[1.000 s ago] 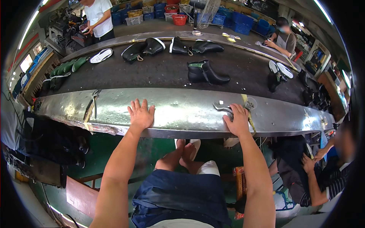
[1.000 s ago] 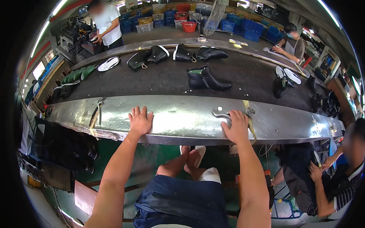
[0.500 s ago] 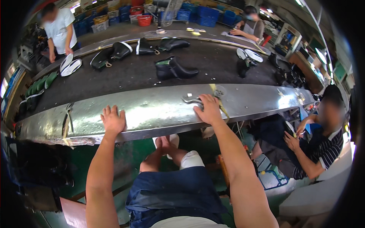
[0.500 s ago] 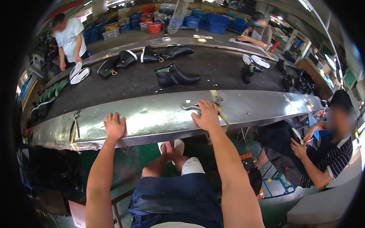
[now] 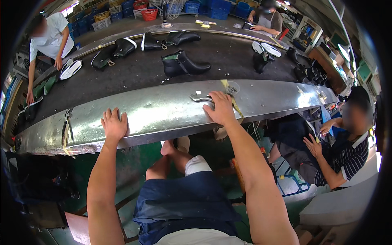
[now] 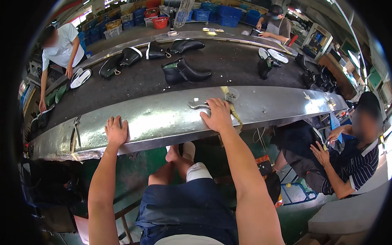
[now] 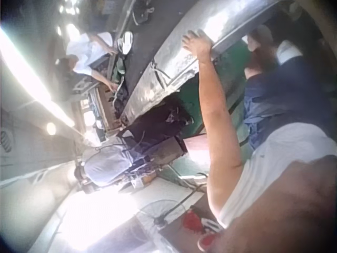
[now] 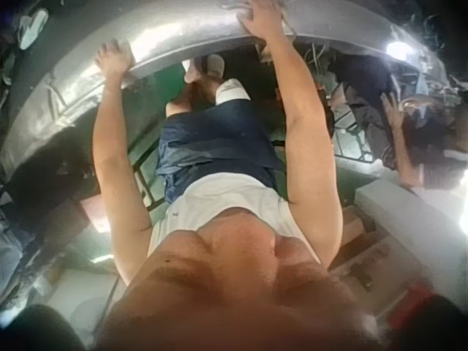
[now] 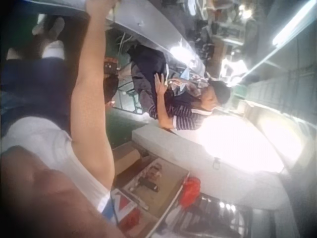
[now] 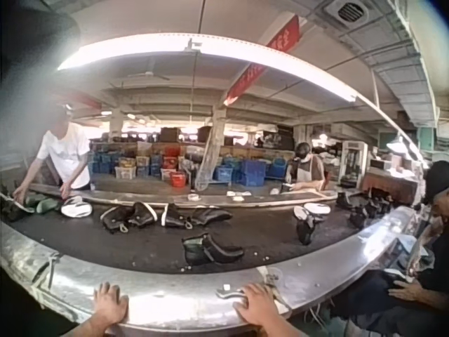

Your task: Manually trimming excess material and finishing soles on leather boots using specialized hand tools at a factory conveyor belt.

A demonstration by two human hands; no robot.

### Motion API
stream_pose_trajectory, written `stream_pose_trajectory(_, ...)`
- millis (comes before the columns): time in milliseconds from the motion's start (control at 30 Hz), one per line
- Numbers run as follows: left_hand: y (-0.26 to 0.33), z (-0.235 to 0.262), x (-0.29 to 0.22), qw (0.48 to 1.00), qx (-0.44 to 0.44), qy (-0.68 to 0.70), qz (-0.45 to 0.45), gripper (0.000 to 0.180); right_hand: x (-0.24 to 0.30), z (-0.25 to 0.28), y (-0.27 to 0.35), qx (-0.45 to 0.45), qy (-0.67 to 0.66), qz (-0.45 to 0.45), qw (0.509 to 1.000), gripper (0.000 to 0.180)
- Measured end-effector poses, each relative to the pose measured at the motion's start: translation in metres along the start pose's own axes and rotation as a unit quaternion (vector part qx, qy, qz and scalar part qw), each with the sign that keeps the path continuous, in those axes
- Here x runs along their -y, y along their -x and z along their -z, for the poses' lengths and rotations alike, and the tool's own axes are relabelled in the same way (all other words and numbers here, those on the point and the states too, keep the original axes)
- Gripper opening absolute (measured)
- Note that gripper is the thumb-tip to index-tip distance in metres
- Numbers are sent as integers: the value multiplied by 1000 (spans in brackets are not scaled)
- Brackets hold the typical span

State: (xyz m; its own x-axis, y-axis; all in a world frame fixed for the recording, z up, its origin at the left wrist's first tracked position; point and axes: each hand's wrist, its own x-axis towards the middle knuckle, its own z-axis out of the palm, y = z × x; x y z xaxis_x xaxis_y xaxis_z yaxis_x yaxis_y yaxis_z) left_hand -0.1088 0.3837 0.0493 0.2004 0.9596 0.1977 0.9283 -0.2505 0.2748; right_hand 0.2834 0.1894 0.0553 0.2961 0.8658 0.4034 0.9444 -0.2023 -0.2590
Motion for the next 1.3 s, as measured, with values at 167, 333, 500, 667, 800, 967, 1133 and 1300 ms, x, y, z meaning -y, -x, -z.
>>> stream_pose_trajectory(167,-1,1,2,1000,1,-6,-1,60,1,-2,-3,-6,-3,5,1000,59)
stream_pose_trajectory(333,-2,-2,5,1000,-1,-2,4,60,2,-4,-3,0,-6,4,1000,59)
stream_pose_trajectory(500,-1,-1,5,1000,9,3,5,61,4,-8,-4,-3,-5,-1,1000,59)
stream_pose_trajectory(667,-1,3,5,1000,6,-1,3,60,3,-9,-4,-9,-8,2,1000,58)
stream_pose_trajectory(800,-1,-2,12,1000,12,6,4,60,9,-10,-7,0,5,8,1000,56)
stream_pose_trajectory(967,0,-2,9,1000,10,4,-7,60,6,-10,-3,-5,0,6,1000,56)
stream_pose_trajectory(1133,-4,-7,15,1000,-7,11,-7,59,5,-13,-6,-18,11,11,1000,57)
stream_pose_trajectory(1300,-4,-8,18,1000,-10,8,-7,58,11,-11,-6,-7,5,9,1000,57)
